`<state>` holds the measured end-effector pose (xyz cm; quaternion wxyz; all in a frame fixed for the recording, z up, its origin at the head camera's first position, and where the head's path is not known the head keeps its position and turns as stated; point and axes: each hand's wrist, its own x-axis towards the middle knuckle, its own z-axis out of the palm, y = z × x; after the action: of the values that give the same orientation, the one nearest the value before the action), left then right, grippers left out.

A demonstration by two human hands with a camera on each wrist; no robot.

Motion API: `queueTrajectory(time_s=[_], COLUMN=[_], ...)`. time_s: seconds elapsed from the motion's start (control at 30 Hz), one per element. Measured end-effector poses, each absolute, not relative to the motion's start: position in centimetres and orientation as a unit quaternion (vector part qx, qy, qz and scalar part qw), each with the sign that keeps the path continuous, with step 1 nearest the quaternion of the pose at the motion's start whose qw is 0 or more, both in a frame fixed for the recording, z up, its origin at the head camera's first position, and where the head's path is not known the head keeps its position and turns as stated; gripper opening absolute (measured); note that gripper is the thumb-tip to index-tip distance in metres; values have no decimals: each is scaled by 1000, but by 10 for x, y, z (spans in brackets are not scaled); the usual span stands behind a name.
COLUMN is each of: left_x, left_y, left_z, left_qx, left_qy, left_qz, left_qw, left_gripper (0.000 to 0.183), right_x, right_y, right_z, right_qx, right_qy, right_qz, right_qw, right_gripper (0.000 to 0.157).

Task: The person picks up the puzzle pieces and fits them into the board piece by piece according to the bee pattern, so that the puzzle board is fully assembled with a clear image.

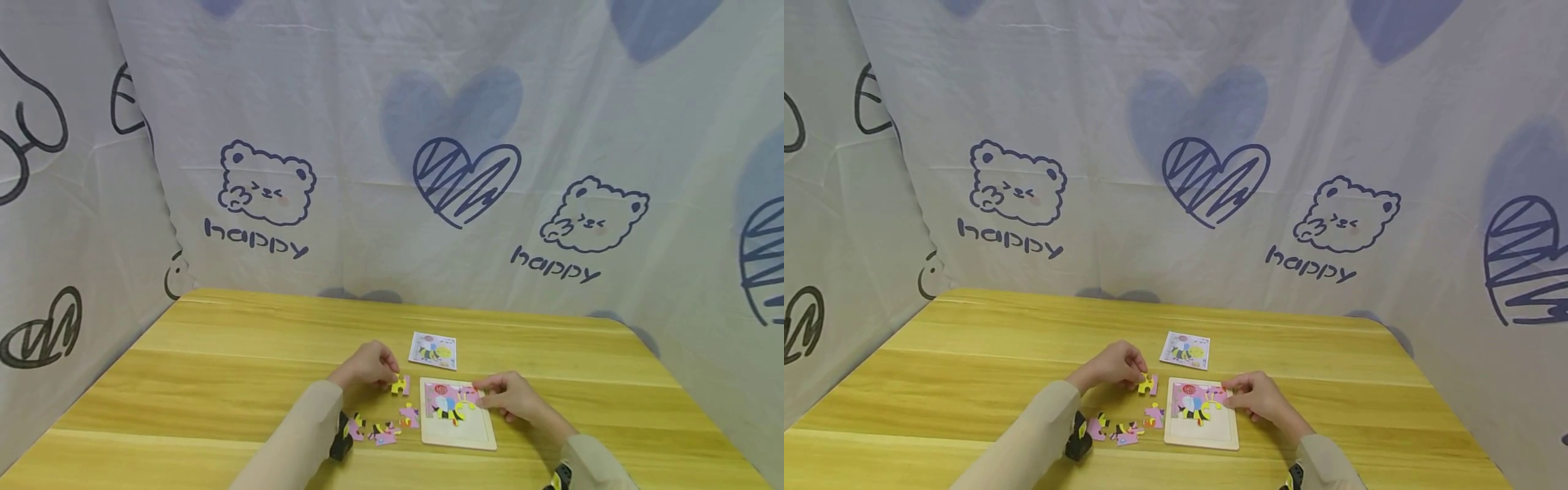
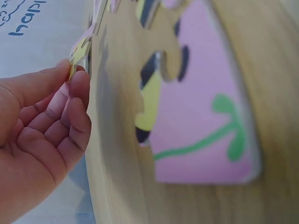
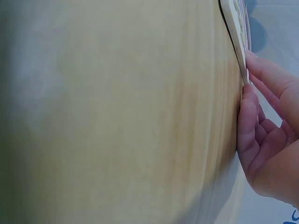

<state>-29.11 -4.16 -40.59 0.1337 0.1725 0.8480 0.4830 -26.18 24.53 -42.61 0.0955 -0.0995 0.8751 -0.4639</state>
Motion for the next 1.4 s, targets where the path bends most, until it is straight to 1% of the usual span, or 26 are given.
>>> queueTrajectory(time_s=[0.37,0.77,1.13,1.4], left_x=[-290,-289,-285,-281], left_y=[-33,-14,7,23], left_z=[-397,-396,-395,-396], left_qx=[179,208,200,198], left_qy=[831,815,818,815], left_qz=[512,530,527,532], left_qw=[124,113,110,117], left_gripper=[5,4,5,5], right_x=[-263,-263,-262,-263], right_y=[244,246,246,247], right_z=[-426,-427,-427,-428], right_qx=[-94,-96,-95,-105], right_qy=[873,873,871,867], right_qz=[-470,-469,-471,-477], right_qw=[94,94,97,100], right_gripper=[37,37,37,38])
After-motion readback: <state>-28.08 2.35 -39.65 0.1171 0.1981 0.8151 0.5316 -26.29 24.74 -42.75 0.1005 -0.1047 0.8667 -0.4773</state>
